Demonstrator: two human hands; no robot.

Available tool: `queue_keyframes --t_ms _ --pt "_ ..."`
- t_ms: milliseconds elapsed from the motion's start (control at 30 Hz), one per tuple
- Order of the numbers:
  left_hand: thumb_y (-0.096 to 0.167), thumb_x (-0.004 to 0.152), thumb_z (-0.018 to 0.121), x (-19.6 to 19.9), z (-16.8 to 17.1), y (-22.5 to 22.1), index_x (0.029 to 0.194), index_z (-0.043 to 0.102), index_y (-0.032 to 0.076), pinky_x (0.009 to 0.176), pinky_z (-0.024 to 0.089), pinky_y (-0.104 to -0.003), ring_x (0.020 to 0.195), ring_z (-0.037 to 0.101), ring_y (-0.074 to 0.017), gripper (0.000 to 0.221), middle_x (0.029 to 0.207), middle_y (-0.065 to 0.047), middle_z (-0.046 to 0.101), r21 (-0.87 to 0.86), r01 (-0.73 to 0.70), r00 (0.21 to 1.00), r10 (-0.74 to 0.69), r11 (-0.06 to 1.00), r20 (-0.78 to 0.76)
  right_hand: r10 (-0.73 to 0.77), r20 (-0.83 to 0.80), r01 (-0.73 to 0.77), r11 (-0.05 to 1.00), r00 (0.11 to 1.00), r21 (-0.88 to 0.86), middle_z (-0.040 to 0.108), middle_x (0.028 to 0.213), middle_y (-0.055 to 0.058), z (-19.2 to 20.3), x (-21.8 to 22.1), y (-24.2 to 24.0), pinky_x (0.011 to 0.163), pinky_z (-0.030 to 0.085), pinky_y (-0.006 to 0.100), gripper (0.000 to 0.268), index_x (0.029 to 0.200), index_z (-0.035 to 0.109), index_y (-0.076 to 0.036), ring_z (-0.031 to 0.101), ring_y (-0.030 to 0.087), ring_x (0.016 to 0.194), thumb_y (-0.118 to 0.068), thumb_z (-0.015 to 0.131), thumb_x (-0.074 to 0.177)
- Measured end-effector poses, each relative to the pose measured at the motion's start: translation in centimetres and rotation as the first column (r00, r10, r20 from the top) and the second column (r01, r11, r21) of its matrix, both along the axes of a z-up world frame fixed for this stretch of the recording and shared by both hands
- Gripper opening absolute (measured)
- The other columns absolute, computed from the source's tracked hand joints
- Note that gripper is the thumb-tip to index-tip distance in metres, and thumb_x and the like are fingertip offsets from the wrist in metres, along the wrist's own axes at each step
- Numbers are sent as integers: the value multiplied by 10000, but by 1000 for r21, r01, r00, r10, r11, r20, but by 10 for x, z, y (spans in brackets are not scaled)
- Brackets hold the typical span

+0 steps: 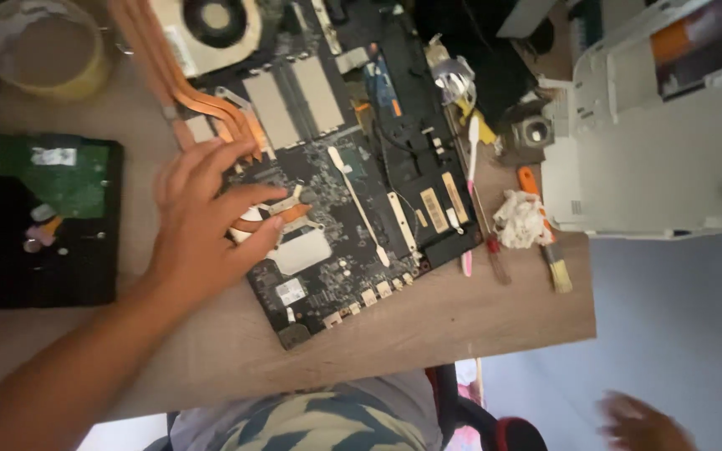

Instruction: Cleaning a laptop motherboard with a brush and manipulating internal components with a tool

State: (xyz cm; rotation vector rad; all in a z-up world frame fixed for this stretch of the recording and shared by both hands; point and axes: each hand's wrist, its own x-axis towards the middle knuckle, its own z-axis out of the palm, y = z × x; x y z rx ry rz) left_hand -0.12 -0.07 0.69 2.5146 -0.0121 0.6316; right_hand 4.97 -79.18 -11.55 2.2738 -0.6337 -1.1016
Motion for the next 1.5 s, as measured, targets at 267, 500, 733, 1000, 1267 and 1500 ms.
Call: queue_keyframes --t_ms 267,500,733,1000,1267,1500 --pt "330 924 689 -6 -1 -4 1196 766 230 1170 220 -667 1447 396 -446 299 1553 -110 520 -57 1 995 -6 998 -101 30 -118 70 654 993 753 602 1516 -274 102 -80 348 1017 454 134 525 1418 572 -640 344 -20 1536 -462 651 931" --pt "338 906 753 -4 -4 -2 1162 768 271 1147 261 -608 1437 424 -387 265 1496 -38 550 -38 -19 1000 17 999 -26 -160 -153 220 770 975 599 530 1394 14 44 -104 388 1204 270 304 593 1320 448 -269 484 182 1344 -698 455 911" --pt "340 898 727 -2 0 -3 1117 775 266 1141 250 -582 1417 430 -373 235 1484 -22 554 -49 -24 999 23 998 -36 44 -360 178 808 932 562 755 1104 -106 64 -73 375 1203 258 286 301 996 697 -306 679 46 1163 -518 498 920" --pt "331 884 761 -2 -4 -3 1109 768 276 1140 269 -601 1366 476 -359 231 1469 -26 554 -49 -28 999 29 998 33 357 -472 156 641 806 751 746 1142 -264 142 -11 381 1143 271 198 209 1027 740 -405 650 -86 1152 -330 604 887" --pt "407 874 706 -3 4 -2 1127 783 294 1147 205 -626 1428 397 -361 287 1542 -44 515 -98 -37 993 26 994 -119 235 905 -931 -5 355 366 783 1173 -125 208 90 437 881 514 300 150 991 783 -340 744 101 992 -396 664 920" --pt "400 841 738 2 4 3 1097 794 294 1122 213 -678 1402 434 -353 283 1526 -47 528 -98 -21 994 11 995 -110 70 975 -910 -351 211 222 784 958 44 164 97 532 844 546 397 129 972 771 -137 738 237 903 -246 730 919"
